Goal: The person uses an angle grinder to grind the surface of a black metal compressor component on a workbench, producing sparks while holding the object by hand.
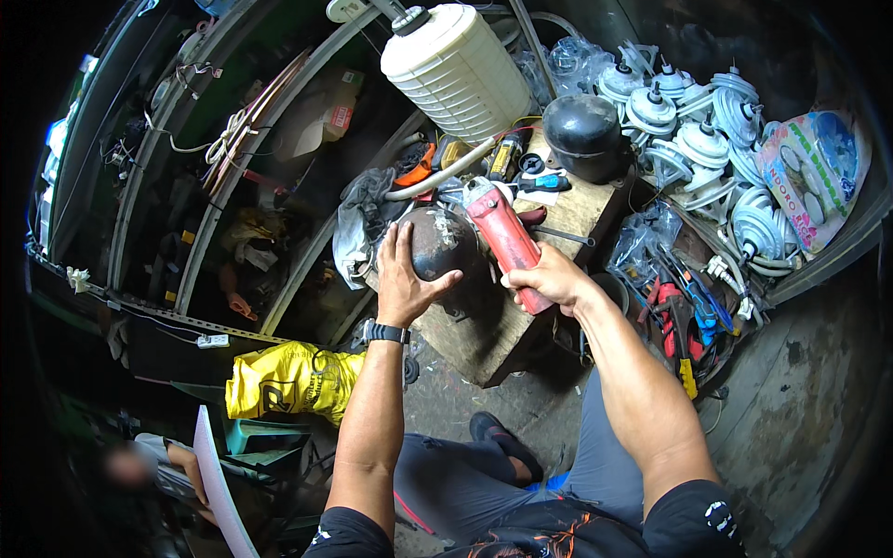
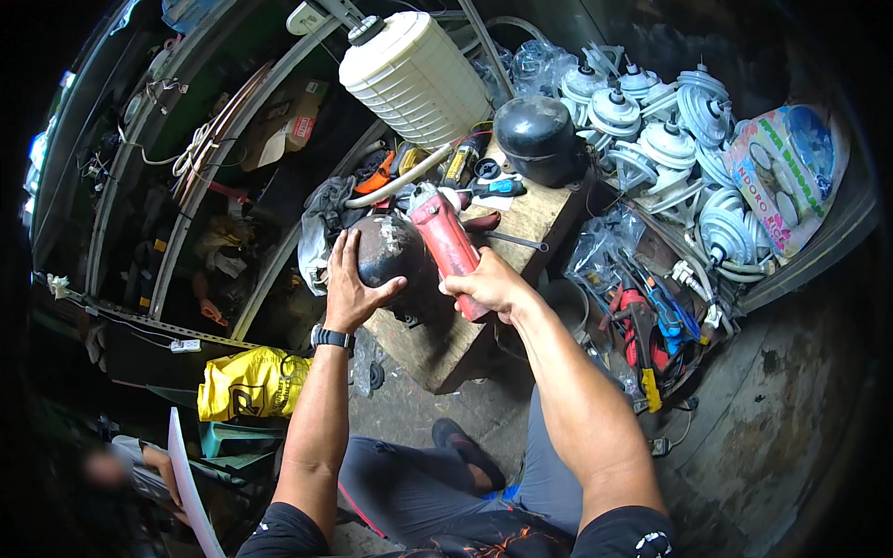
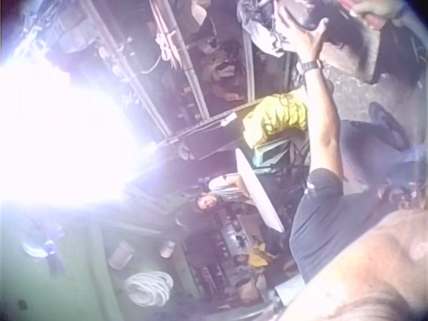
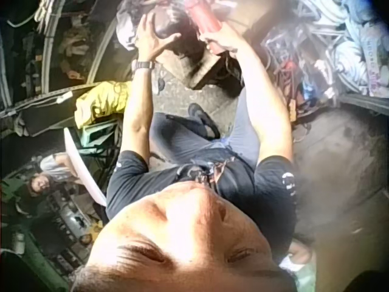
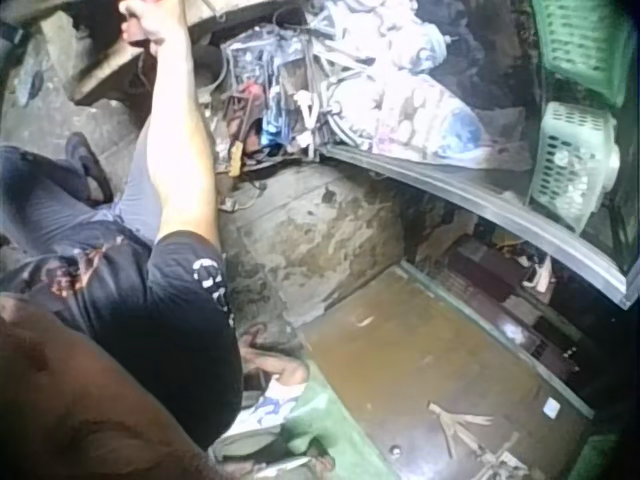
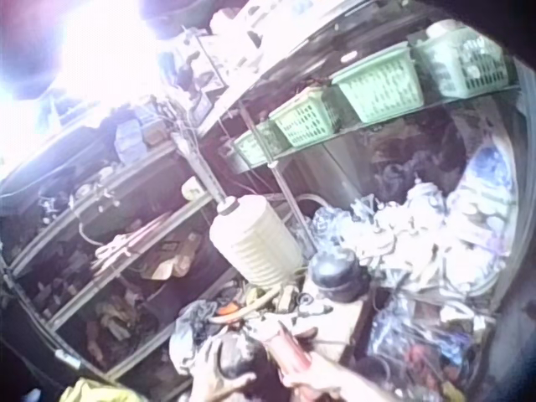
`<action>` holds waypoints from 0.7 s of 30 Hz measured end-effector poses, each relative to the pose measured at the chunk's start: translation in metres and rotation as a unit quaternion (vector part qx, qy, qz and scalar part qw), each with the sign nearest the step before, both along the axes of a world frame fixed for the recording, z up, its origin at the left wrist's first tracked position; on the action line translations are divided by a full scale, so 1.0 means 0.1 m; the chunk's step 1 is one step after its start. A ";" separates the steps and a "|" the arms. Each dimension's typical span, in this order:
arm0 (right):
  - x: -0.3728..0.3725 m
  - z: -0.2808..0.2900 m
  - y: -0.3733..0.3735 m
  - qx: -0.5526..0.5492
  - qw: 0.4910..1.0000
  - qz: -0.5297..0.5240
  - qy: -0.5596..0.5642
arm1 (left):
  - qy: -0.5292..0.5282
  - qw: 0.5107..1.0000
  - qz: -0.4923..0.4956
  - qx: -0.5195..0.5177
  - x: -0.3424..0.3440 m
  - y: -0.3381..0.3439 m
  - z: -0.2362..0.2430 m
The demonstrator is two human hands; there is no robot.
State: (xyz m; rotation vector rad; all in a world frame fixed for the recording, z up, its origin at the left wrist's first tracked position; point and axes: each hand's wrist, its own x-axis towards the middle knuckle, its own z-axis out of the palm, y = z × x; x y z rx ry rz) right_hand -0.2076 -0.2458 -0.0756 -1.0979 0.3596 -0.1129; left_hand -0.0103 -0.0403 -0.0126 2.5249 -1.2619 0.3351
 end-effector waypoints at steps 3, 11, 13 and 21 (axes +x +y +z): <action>0.00 0.02 0.01 -0.010 1.000 0.007 0.009 | -0.002 1.000 -0.001 -0.001 0.00 0.02 0.01; -0.05 0.09 0.01 0.004 1.000 0.013 0.010 | -0.005 1.000 0.007 0.009 -0.01 0.01 0.02; -0.06 0.10 0.01 0.004 1.000 0.016 0.007 | -0.007 1.000 0.006 0.004 0.00 0.02 0.01; -0.03 0.13 0.01 -0.014 1.000 0.022 0.002 | -0.015 1.000 -0.004 -0.001 0.03 0.02 -0.01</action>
